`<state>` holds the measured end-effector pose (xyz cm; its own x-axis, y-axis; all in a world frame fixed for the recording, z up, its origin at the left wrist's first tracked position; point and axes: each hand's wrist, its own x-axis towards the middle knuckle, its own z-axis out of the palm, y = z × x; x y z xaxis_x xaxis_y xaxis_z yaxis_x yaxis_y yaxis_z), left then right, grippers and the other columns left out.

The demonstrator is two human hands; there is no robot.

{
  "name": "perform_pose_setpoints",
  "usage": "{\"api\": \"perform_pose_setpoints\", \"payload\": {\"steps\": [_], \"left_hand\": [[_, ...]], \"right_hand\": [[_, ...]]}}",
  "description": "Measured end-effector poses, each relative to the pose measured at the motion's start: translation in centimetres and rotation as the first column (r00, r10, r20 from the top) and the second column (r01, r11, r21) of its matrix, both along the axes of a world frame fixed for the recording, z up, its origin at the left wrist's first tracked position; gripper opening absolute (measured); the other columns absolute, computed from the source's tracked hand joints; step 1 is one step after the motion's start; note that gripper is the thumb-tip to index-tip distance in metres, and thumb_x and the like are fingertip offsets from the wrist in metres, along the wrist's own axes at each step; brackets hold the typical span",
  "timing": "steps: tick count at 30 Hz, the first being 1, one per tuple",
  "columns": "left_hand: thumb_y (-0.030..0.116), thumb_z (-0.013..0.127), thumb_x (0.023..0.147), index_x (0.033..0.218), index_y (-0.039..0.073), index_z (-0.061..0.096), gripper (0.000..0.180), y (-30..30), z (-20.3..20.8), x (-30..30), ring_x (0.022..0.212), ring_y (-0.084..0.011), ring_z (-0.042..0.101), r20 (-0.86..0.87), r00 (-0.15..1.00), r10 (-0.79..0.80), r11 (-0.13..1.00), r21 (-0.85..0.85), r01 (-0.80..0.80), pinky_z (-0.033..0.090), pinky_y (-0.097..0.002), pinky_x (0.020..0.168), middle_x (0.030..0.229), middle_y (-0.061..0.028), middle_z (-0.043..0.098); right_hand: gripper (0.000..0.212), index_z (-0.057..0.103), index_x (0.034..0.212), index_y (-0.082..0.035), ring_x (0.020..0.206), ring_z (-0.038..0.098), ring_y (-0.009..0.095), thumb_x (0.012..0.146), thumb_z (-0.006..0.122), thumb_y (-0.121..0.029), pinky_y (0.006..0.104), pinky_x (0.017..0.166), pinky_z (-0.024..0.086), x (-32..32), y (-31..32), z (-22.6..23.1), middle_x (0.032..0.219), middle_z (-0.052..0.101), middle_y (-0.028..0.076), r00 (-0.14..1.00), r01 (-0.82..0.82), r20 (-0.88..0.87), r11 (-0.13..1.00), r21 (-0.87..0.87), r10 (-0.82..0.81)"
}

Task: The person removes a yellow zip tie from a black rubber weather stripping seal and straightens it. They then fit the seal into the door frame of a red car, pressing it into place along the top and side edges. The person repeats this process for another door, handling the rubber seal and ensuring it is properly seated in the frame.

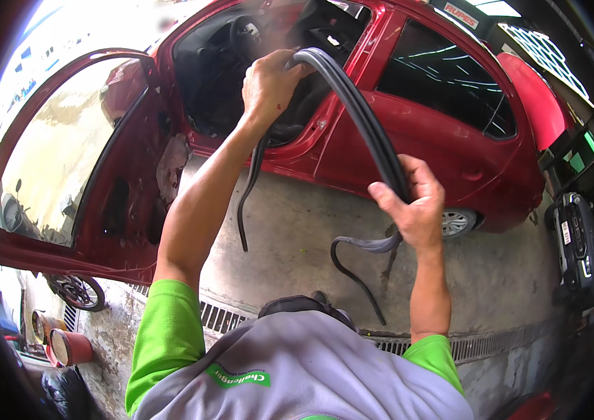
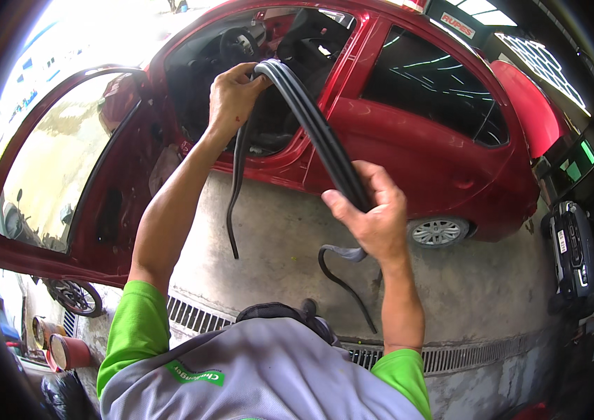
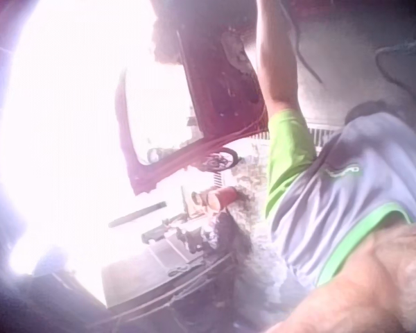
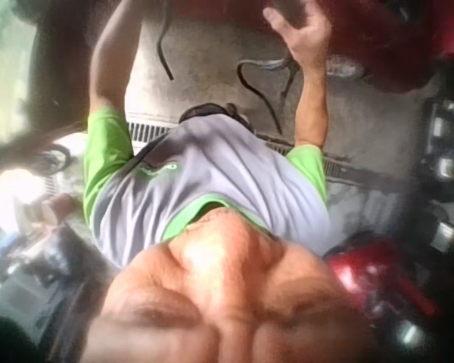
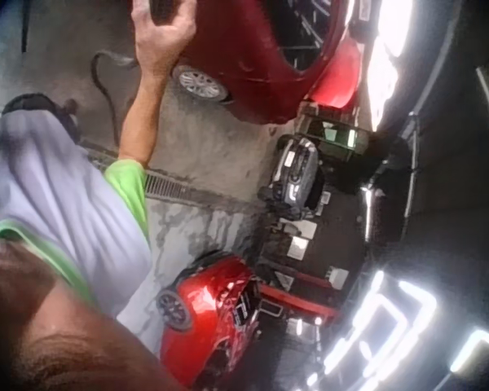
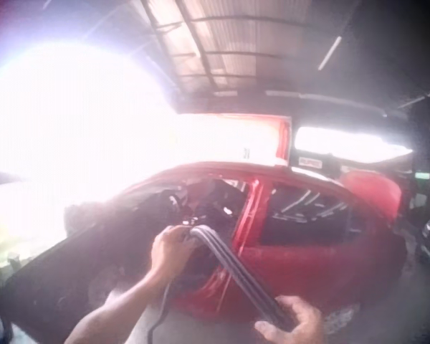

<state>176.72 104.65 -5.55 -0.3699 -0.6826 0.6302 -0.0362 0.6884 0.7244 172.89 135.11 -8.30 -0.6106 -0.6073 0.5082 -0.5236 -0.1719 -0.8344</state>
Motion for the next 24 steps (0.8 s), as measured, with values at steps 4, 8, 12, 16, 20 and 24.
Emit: {"api": "perform_pose_setpoints", "payload": {"steps": [4, 8, 12, 16, 20, 24], "left_hand": [[0.022, 0.084, 0.087, 0.122, 0.002, 0.074, 0.041, -0.3, -0.8, -0.5, 0.065, -0.0043, 0.059, -0.283, 0.902, -0.327, 0.885, 0.244, 0.397, 0.048, -0.0232, 0.06, 0.082, -0.0018, 0.072], [0.02, 0.084, 0.087, 0.126, 0.001, 0.071, 0.044, 0.1, -0.6, 0.1, 0.075, -0.0059, 0.066, -0.387, 0.813, -0.435, 0.799, 0.251, 0.546, 0.052, -0.0226, 0.065, 0.09, -0.004, 0.075], [0.02, 0.081, 0.09, 0.13, -0.001, 0.068, 0.047, 0.5, -1.4, -0.1, 0.076, -0.0074, 0.067, -0.309, 0.797, -0.519, 0.777, 0.218, 0.591, 0.056, -0.0247, 0.067, 0.093, -0.0058, 0.076], [0.015, 0.078, 0.092, 0.134, 0.004, 0.067, 0.045, 1.3, -2.6, 0.1, 0.076, -0.0058, 0.063, -0.255, 0.667, -0.7, 0.62, 0.246, 0.745, 0.053, -0.0231, 0.067, 0.093, -0.001, 0.073], [0.011, 0.077, 0.093, 0.138, 0.007, 0.066, 0.046, 3.5, -2.8, 0.9, 0.075, -0.0019, 0.055, -0.029, 0.546, -0.838, 0.516, 0.286, 0.807, 0.049, -0.0202, 0.065, 0.093, 0.0062, 0.069], [0.019, 0.081, 0.09, 0.139, 0.011, 0.066, 0.051, 4.8, -3.8, 0.8, 0.089, -0.0049, 0.065, -0.067, 0.347, -0.935, 0.308, 0.328, 0.893, 0.057, -0.0245, 0.082, 0.103, 0.0016, 0.075]], "right_hand": [[0.05, 0.057, 0.124, 0.0, 0.083, 0.06, 0.005, 0.083, 0.086, -0.009, 0.0232, 0.072, 0.053, 2.5, -2.5, -2.6, 0.093, 0.065, 0.0, 0.995, -0.068, -0.065, 0.988, 0.14, 0.078], [0.054, 0.053, 0.124, -0.003, 0.082, 0.062, 0.008, 0.084, 0.088, -0.013, 0.0272, 0.075, 0.054, 2.4, -4.8, -5.5, 0.091, 0.065, 0.002, 0.976, -0.064, -0.197, 0.984, 0.169, 0.097], [0.062, 0.051, 0.13, -0.002, 0.086, 0.066, 0.012, 0.084, 0.089, -0.021, 0.0294, 0.079, 0.055, 2.0, -5.2, -7.7, 0.099, 0.07, 0.007, 0.976, -0.078, -0.171, 0.955, 0.286, 0.131], [0.042, 0.062, 0.123, -0.002, 0.088, 0.07, 0.018, 0.09, 0.082, -0.021, 0.0334, 0.079, 0.056, 2.2, -6.2, -8.8, 0.104, 0.072, 0.009, 0.958, -0.193, -0.166, 0.952, 0.237, 0.236], [0.014, 0.068, 0.107, -0.001, 0.101, 0.063, 0.028, 0.094, 0.069, -0.006, 0.0399, 0.088, 0.051, -0.4, -7.1, -7.4, 0.103, 0.066, 0.012, 0.886, 0.071, -0.432, 0.97, -0.235, -0.169], [0.06, 0.049, 0.146, -0.003, 0.132, 0.054, 0.032, 0.093, 0.074, -0.014, 0.0435, 0.112, 0.043, -3.8, -6.9, -3.6, 0.133, 0.059, 0.018, 0.873, 0.137, -0.443, 0.974, -0.181, -0.205]]}}
